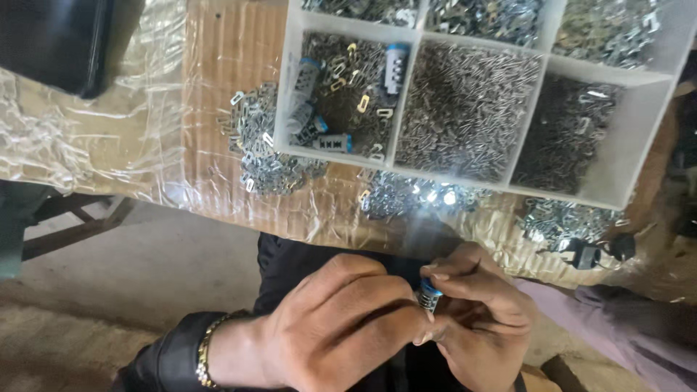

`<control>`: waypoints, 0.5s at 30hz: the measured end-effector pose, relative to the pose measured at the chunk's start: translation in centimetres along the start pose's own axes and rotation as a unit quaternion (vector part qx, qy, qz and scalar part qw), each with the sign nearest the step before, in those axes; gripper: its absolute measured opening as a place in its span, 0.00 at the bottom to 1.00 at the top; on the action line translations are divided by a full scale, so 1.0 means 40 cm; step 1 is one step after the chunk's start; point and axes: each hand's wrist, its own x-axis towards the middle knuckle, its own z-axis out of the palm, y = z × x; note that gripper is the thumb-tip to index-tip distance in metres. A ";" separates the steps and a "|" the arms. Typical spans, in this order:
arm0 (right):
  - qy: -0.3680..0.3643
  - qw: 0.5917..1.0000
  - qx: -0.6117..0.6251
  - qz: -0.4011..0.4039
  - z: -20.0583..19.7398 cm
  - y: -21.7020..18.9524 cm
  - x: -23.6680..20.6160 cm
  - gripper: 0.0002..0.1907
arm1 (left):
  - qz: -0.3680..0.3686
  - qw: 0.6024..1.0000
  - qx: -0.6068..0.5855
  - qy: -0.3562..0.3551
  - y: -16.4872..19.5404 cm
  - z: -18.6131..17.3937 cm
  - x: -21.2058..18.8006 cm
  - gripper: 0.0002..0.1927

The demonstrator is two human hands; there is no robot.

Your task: The person assembles small lock cylinders at a workbench. They hold a lock core in one hand, pick tiny metal pins and springs from a compartment tray, insert them into the cylinder by hand, and place finished cylinders with a pile of completed padlocks.

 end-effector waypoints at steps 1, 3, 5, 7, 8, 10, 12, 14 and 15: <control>0.014 1.000 0.005 -0.001 -0.001 0.004 -0.005 0.18 | -0.020 0.998 -0.053 -0.026 -0.005 -0.010 0.014 0.12; 0.044 0.998 0.015 0.041 -0.003 0.006 -0.006 0.16 | -0.065 0.985 -0.142 -0.073 -0.012 -0.032 0.035 0.13; -0.064 0.997 -0.001 0.039 -0.023 -0.002 0.020 0.18 | -0.198 0.895 -0.392 -0.074 -0.006 -0.039 0.048 0.15; -0.163 0.986 -0.019 0.033 -0.063 -0.018 0.062 0.21 | -0.264 0.853 -0.442 -0.086 0.008 -0.057 0.050 0.18; -0.206 0.977 -0.033 0.030 -0.088 -0.027 0.082 0.22 | -0.273 0.878 -0.379 -0.104 0.012 -0.071 0.049 0.20; -0.242 0.969 0.011 0.051 -0.136 -0.037 0.106 0.24 | -0.210 0.945 -0.240 -0.074 -0.009 -0.116 0.051 0.12; -0.239 0.956 0.134 0.108 -0.170 -0.040 0.103 0.24 | -0.137 0.984 0.106 0.038 -0.070 -0.188 0.055 0.03; -0.199 0.977 0.049 0.061 -0.178 -0.026 0.079 0.21 | -0.205 0.886 0.412 0.057 -0.189 -0.271 0.068 0.20; -0.178 0.983 0.005 0.038 -0.175 -0.016 0.065 0.20 | -0.182 0.840 0.509 0.042 -0.250 -0.310 0.073 0.25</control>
